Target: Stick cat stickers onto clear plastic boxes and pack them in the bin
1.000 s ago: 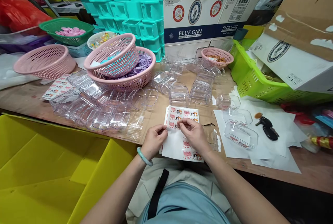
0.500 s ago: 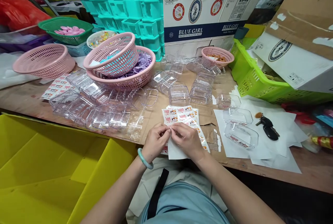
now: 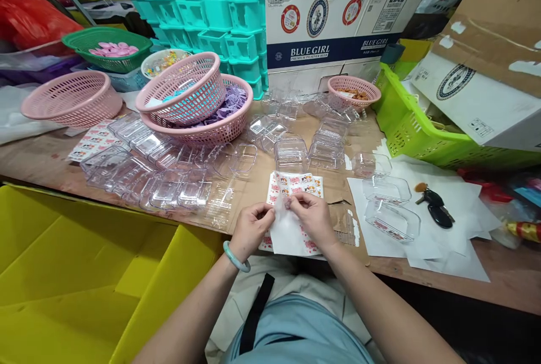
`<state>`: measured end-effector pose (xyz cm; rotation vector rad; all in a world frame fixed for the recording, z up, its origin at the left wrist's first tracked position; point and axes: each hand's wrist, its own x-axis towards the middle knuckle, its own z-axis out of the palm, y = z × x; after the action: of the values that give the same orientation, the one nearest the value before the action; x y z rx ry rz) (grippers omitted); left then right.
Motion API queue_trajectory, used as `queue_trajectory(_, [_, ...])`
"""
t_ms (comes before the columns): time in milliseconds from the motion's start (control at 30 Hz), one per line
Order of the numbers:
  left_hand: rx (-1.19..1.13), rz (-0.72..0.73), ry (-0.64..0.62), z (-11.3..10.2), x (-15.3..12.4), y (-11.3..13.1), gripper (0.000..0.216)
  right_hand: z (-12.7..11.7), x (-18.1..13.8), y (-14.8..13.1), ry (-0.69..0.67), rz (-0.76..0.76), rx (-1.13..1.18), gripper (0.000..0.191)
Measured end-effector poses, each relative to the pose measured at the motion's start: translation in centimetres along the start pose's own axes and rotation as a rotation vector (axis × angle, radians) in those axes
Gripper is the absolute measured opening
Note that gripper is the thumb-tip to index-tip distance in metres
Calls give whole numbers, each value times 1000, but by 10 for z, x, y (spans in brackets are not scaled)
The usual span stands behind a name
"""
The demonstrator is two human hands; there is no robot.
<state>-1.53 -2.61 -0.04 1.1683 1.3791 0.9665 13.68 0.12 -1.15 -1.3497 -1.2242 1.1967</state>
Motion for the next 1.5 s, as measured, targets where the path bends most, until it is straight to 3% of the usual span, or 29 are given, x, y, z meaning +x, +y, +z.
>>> queue_trajectory(100, [44,-36,20,-7,1,-6,24,-13,12,3,142,141,317,25])
queue_trajectory(167, [137,8,93,-12,-1,-7,20,-25,18,1,275,150,441,24])
queue_trajectory(233, [253,142,256,-12,-7,-1,22,-35,17,-6,378,53,388,21])
queue_trajectory(300, [285,275,333,-6,-14,11,30,-39,10,-15,416,-176,144,17])
queue_trajectory(367, [122,284,173,7,-17,25,30,-39,-3,-24,330,-479,-193,17])
queue_trajectory(433, [-179,180,-59,23,-15,35,30,-34,-17,-29,162,-727,-469,26])
queue_trajectory(500, [-442,50,-130,36,-8,37,29,-31,-26,-28,73,-806,-581,35])
queue_trajectory(567, [-551,-31,-81,43,2,34,25,-33,-29,-24,159,-687,-503,44])
queue_trajectory(633, [-539,-43,-75,46,8,30,23,-41,-25,-18,203,-421,-283,49])
queue_trajectory(733, [-448,2,-171,49,13,28,26,-57,-11,-14,-15,-76,3,35])
queue_trajectory(800, [-420,-20,-188,51,14,28,30,-68,3,-17,-44,-75,28,28])
queue_trajectory(900, [-484,-135,-125,53,15,28,42,-84,33,-24,249,-391,-217,21])
queue_trajectory(967, [-528,-171,-104,55,16,28,44,-92,59,-26,344,-613,-538,32])
queue_trajectory(1067, [-543,-159,-155,56,19,27,41,-100,98,-23,248,-790,-952,43])
queue_trajectory(1167, [-578,-181,-192,58,22,33,42,-103,120,-21,255,-845,-1061,39])
queue_trajectory(1267, [-665,-194,-177,58,27,44,46,-103,111,-27,404,-896,-990,36])
queue_trajectory(1333, [-755,-209,-201,55,30,51,52,-99,92,-32,414,-996,-930,37])
queue_trajectory(1433, [-864,-253,-286,47,30,55,58,-90,55,-33,202,-1190,-823,45])
queue_trajectory(1500, [-863,-267,-274,39,22,51,57,-84,29,-26,47,-1256,-731,49])
